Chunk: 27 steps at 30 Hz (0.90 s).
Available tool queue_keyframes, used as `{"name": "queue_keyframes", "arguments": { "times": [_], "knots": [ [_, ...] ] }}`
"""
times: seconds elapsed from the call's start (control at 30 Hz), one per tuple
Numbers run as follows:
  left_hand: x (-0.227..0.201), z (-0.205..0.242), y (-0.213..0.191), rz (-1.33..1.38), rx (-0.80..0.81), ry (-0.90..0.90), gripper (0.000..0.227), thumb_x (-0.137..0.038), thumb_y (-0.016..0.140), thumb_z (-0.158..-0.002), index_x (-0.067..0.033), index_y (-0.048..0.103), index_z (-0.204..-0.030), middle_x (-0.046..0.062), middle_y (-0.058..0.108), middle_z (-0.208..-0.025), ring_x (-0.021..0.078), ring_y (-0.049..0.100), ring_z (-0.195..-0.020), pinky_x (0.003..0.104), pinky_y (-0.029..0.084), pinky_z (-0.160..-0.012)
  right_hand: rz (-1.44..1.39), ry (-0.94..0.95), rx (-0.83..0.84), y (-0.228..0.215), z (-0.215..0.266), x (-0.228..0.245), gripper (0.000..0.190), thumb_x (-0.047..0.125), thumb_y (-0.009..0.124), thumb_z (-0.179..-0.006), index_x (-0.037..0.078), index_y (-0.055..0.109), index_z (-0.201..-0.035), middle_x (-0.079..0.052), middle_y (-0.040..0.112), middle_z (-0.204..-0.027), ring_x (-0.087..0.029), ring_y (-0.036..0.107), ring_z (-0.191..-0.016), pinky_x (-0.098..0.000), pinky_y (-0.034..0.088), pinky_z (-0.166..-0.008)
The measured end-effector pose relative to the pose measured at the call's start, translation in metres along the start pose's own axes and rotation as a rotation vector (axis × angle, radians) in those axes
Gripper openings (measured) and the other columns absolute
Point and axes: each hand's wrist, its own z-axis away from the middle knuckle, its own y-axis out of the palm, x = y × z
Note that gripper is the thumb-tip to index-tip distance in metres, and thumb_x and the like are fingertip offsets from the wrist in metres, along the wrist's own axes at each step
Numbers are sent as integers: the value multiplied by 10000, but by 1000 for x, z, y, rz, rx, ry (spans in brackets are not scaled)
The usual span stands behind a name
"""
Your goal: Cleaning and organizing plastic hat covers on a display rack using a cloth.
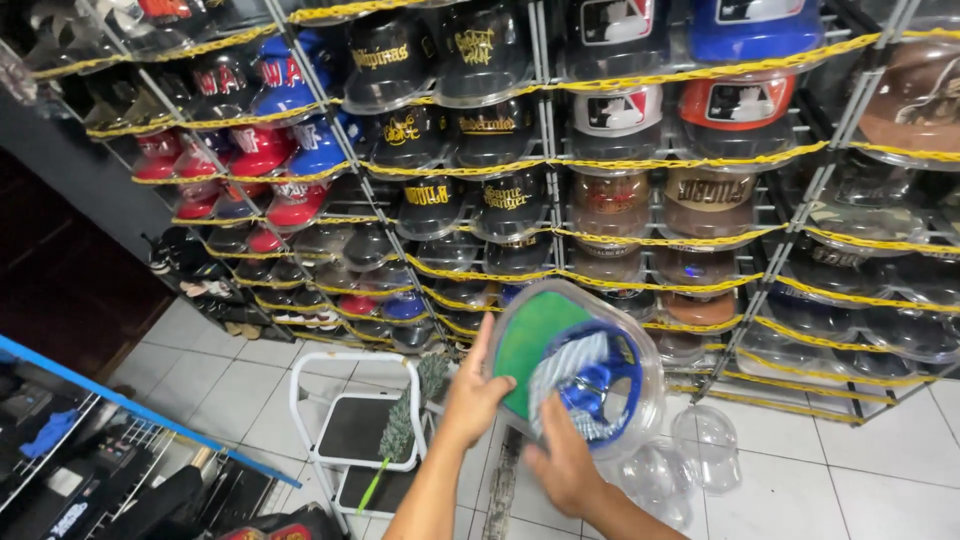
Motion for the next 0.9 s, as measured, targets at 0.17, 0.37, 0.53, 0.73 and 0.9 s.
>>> {"name": "queue_keyframes", "arguments": {
  "times": [0.17,0.37,0.53,0.73,0.9],
  "knots": [
    [44,7,4,55,34,85,864,-106,550,-765,-184,340,-1600,82,409,-1642,189,498,-1368,315,426,-1027,192,-301,136,-87,-94,107,1027,802,9,-952,-31,518,-1267,-238,589,-1176,-392,570,-1074,-622,324,-1006],
    [46,21,3,381,-11,115,937,145,516,-768,-183,314,-1622,9,427,-1631,82,576,-1117,211,479,-726,422,-262,34,-129,-160,73,823,762,258,-826,53,457,-1193,-263,390,-1296,-468,298,-1301,-694,171,-1048],
    [63,16,-3,-5,-2,280,900,10,576,-756,-184,322,-1598,108,341,-1665,265,291,-1558,455,215,-1266,473,86,-189,-108,-173,-25,473,190,276,-1065,-55,535,-1377,-308,520,-1441,-479,321,-1406,-693,34,-1228],
    [47,7,-29,-101,67,372,856,20,585,-732,-168,439,-1554,99,415,-1604,266,366,-1514,462,229,-1263,-100,-147,-153,-145,-181,47,354,286,433,-1082,9,643,-1152,-99,675,-1052,-252,637,-966,-364,474,-899],
    [26,7,-42,173,82,66,825,83,570,-750,-161,487,-1534,66,472,-1616,209,458,-1477,343,410,-1161,-295,265,-29,-171,-190,66,164,229,770,-889,81,767,-960,26,746,-918,-98,656,-854,-284,508,-773]
  ]
}}
